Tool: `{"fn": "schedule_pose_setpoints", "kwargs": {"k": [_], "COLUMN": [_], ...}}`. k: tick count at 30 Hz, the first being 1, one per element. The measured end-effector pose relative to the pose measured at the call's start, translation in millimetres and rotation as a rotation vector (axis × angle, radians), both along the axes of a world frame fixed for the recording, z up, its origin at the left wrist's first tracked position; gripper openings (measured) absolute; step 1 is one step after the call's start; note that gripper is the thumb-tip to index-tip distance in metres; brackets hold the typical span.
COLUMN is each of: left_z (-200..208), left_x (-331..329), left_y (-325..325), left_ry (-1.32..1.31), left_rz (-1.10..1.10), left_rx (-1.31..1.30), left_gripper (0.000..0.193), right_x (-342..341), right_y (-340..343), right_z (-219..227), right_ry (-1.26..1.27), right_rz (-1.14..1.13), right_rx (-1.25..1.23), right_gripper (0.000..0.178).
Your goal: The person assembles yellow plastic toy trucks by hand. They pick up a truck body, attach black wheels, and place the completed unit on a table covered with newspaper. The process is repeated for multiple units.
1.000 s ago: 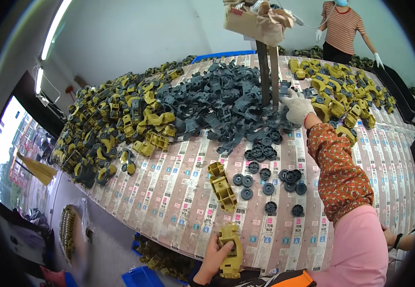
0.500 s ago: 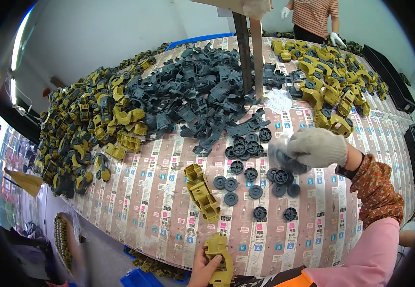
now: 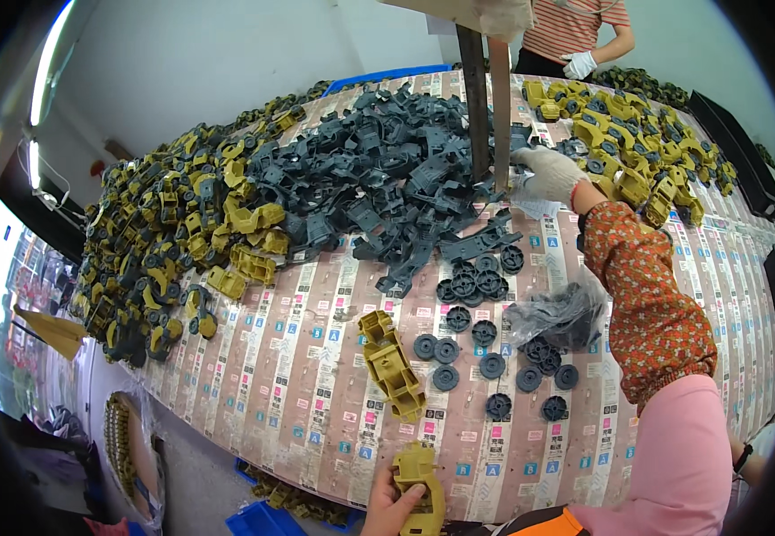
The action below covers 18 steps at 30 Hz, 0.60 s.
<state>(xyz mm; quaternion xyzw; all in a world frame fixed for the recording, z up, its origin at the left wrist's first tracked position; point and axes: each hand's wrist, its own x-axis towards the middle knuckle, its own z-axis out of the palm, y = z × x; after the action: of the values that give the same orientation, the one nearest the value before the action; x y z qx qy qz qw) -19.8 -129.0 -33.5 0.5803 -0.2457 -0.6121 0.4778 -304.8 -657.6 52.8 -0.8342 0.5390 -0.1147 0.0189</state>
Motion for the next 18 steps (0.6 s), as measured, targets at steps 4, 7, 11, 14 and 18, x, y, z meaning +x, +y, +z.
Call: {"fn": "schedule_pose_setpoints", "kwargs": {"k": [4, 7, 11, 14, 18], "left_z": [8, 13, 18, 19, 15], "left_x": [-2, -4, -3, -5, -5], "left_y": [-1, -3, -6, -7, -5], "left_ry": [0.024, 0.028, 0.039, 0.029, 0.024], "left_rz": [0.016, 0.017, 0.002, 0.005, 0.004], "left_rx": [0.02, 0.031, 0.043, 0.027, 0.008], "left_gripper": [0.051, 0.051, 0.051, 0.051, 0.052], "right_x": [20, 23, 15, 1, -10], "right_y": [4, 4, -10, -15, -12], "right_z": [-5, -13, -33, -36, -36], "right_ry": [0.035, -0.027, -0.089, -0.218, -0.445], "right_rz": [0.028, 0.011, -0.091, -0.178, -0.247], "right_rx": [0.178, 0.162, 0.078, 0.055, 0.197], "right_gripper": [0.055, 0.046, 0.033, 0.026, 0.032]}}
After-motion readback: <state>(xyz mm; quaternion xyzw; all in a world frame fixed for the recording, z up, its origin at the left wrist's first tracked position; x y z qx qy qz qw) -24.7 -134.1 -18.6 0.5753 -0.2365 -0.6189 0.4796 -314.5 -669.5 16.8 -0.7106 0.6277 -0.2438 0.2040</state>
